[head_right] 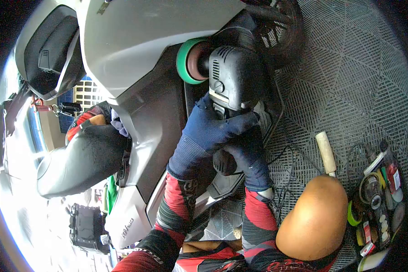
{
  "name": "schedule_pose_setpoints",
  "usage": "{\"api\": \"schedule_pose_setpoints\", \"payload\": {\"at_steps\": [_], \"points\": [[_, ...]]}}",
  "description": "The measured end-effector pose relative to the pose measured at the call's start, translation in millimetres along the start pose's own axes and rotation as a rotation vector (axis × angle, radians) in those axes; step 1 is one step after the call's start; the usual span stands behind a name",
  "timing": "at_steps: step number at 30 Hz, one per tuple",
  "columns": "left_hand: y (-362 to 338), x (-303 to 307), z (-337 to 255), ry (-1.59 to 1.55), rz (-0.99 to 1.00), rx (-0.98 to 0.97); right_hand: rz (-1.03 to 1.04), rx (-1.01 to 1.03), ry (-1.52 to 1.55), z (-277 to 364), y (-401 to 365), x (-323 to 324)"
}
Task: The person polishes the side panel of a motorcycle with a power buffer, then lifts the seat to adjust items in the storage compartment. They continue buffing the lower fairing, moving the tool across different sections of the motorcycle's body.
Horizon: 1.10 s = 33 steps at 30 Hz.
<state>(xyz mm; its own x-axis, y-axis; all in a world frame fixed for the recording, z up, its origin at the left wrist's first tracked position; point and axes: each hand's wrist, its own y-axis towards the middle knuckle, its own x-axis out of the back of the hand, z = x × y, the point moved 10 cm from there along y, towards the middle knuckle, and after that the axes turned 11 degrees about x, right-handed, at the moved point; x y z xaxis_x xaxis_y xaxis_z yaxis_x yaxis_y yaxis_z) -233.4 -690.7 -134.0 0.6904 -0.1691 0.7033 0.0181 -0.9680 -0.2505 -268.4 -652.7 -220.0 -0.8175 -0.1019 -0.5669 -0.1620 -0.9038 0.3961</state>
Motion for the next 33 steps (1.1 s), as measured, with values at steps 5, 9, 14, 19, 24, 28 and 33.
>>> {"api": "schedule_pose_setpoints", "payload": {"at_steps": [5,9,14,19,24,28,33], "points": [[-4,4,-3,0.003,-0.027,-0.001,-0.017,0.016,0.057,-3,-4,-3],[-4,6,-6,0.064,-0.031,-0.002,-0.116,-0.102,0.214,-14,-12,-6],[-11,7,-17,0.315,-0.073,0.01,-0.155,-0.065,0.225,-42,-20,-19],[-4,13,-3,0.341,-0.08,0.004,-0.137,-0.095,0.171,-41,-29,-32],[-8,20,-8,0.437,-0.126,0.009,-0.132,-0.06,0.169,-91,-31,-73],[-14,18,-28,0.491,-0.112,-0.089,-0.251,-0.136,0.468,-70,-30,-72],[-28,22,-48,0.543,-0.143,-0.101,-0.176,-0.113,0.364,-52,-36,-90]]}}
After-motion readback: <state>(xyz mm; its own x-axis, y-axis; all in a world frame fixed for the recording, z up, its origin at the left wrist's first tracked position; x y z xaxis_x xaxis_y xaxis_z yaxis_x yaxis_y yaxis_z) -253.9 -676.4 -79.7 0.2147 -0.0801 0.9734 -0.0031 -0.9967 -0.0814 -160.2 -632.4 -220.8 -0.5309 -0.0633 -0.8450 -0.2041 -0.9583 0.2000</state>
